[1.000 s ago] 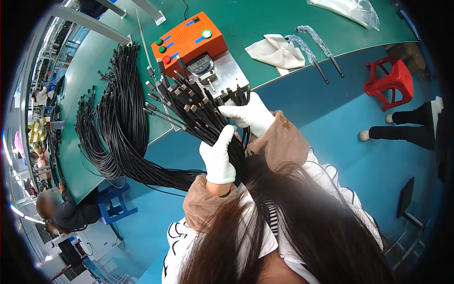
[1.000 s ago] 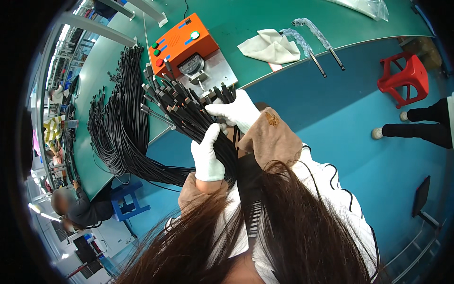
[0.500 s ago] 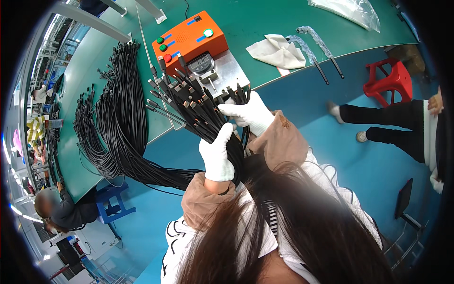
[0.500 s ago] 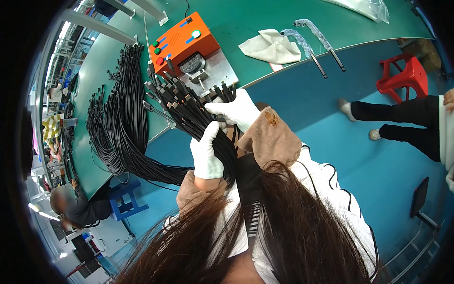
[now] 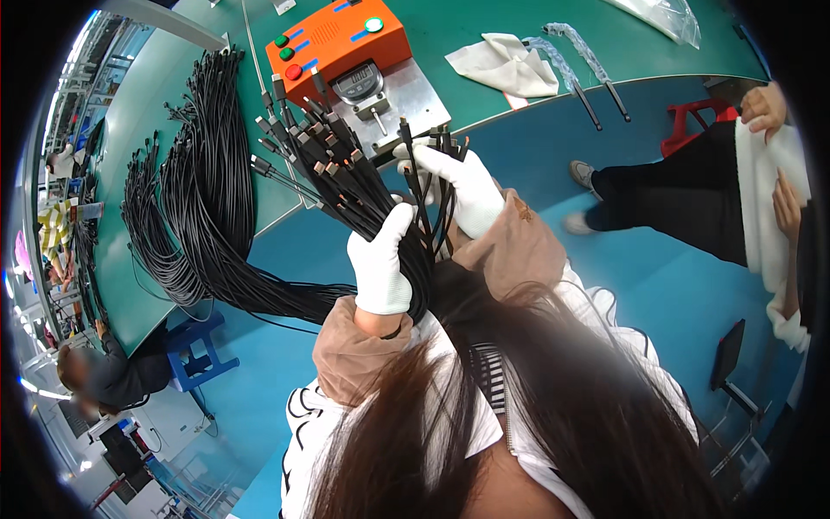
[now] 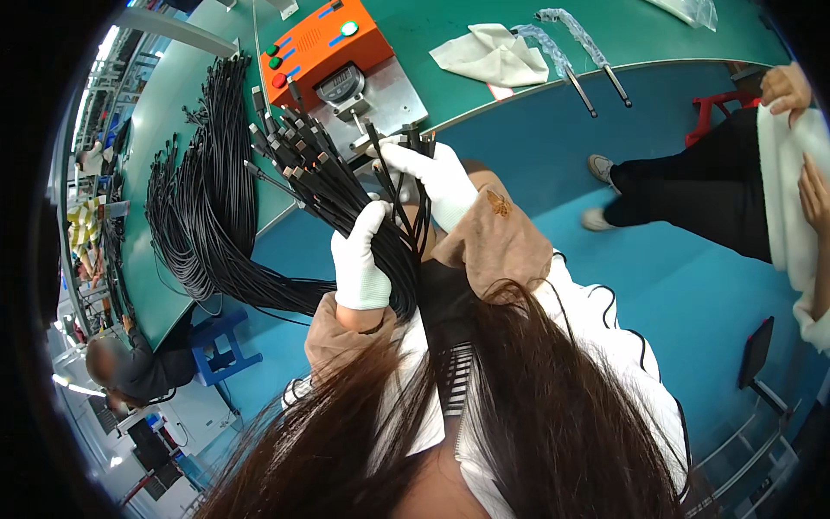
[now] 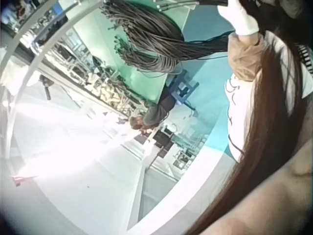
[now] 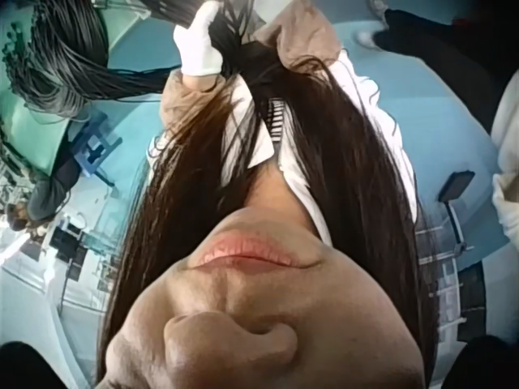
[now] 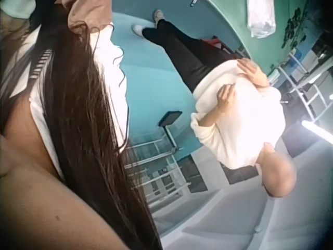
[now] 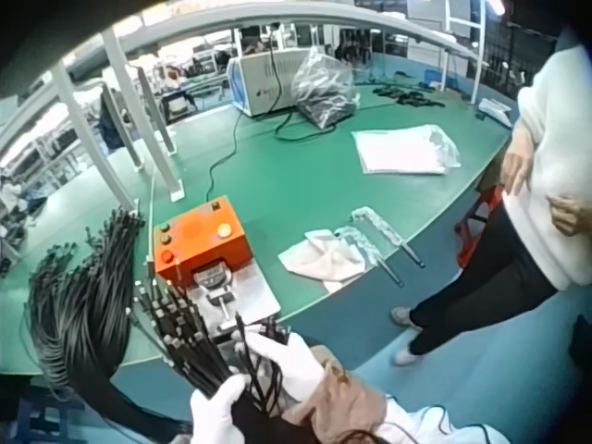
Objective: Bundle black cables together and process them using a desktop machine.
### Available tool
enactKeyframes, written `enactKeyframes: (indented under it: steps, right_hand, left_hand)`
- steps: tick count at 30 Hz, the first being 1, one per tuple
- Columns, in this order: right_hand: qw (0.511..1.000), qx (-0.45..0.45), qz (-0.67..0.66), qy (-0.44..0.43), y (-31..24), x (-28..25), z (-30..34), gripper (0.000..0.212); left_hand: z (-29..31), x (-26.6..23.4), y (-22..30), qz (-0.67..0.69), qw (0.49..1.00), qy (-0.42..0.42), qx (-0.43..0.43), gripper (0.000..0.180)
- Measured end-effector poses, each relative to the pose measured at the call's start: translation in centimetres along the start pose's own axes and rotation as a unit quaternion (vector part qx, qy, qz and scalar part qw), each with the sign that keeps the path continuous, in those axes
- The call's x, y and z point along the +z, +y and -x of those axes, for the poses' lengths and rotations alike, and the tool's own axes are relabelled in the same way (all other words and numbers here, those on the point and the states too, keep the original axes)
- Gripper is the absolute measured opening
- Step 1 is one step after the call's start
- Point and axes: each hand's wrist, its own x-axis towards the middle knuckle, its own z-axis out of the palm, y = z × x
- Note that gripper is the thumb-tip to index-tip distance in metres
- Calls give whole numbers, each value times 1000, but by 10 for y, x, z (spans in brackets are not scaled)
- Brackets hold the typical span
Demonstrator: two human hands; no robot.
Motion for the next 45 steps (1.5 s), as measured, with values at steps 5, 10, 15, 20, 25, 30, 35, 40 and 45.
enactKeyframes:
  steps: [5, 10, 15, 20, 25, 30, 35, 40, 45]
  right_hand:
    - [996, -60, 60, 9, 4, -3, -2, 22]
    - [992, -72, 100, 32, 11, 0, 0, 16]
    - [990, -51, 118, 62, 9, -4, 7, 16]
    - [991, -36, 117, 50, 30, 0, -7, 17]
    - [990, -27, 112, 86, 14, 1, 4, 18]
    - [996, -19, 45, 76, 20, 7, 1, 18]
    - [997, -10, 41, 68, 16, 10, -1, 18]
    - [997, -15, 39, 64, 15, 14, 3, 18]
    - [997, -19, 39, 68, 15, 15, 5, 20]
  left_hand:
    - [2, 2, -2, 8, 1000, 3, 2, 20]
    - [8, -7, -8, -14, 999, 20, 29, 22]
    - [19, 1, -8, -17, 1000, 4, 6, 19]
    - [15, -15, -8, -17, 999, 30, 16, 17]
    - [15, -5, -8, -11, 1000, 12, 6, 18]
    - [11, -13, -10, -11, 1000, 13, 10, 19]
    - [10, -8, -5, 8, 1000, 21, 17, 20]
    - [9, -9, -5, 16, 1000, 15, -8, 20]
    - [12, -5, -2, -2, 1000, 27, -4, 21]
